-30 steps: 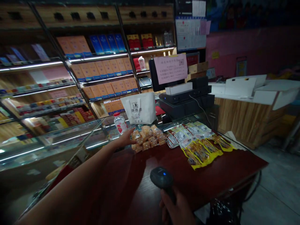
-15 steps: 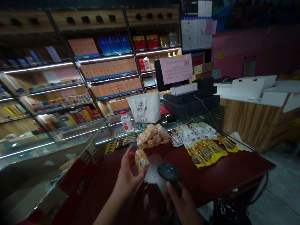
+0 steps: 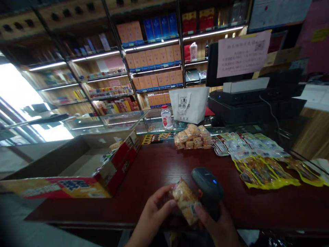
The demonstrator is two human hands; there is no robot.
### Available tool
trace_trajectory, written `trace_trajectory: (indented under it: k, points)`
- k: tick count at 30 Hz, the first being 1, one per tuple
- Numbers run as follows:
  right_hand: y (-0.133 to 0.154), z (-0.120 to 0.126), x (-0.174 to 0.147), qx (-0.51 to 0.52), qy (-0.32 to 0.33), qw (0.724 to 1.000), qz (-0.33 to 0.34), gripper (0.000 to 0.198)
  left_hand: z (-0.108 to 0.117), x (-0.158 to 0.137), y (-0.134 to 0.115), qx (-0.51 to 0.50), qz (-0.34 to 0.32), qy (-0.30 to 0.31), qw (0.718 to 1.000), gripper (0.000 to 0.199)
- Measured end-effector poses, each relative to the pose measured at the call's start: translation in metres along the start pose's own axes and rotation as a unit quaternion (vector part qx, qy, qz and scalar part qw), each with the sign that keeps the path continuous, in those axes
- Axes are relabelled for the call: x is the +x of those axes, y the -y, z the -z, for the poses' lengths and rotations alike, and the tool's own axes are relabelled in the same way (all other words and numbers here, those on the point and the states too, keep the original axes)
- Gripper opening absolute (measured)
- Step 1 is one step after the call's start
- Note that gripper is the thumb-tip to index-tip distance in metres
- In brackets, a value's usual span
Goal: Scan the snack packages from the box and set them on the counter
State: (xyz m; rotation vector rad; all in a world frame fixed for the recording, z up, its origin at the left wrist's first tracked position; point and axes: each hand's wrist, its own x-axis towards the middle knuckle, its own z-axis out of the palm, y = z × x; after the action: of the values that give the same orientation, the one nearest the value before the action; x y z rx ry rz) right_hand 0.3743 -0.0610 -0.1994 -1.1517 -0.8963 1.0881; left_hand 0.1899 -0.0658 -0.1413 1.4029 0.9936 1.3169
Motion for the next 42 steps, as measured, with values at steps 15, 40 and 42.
trace_trajectory:
  k: [15, 40, 42]
  points:
    - [0.028, 0.0, 0.008, -0.006, 0.086, 0.992, 0.09, 0.053, 0.057, 0.075, -0.018, -0.12, 0.015, -0.099, 0.988, 0.051]
    - [0.038, -0.033, 0.011, -0.173, 0.133, 0.966, 0.135, 0.048, 0.086, 0.154, 0.014, -0.053, -0.079, -0.103, 0.99, 0.048]
    - [0.039, -0.033, 0.01, -0.177, 0.115, 0.967, 0.141, 0.048, 0.086, 0.154, 0.014, -0.052, -0.082, -0.103, 0.99, 0.048]
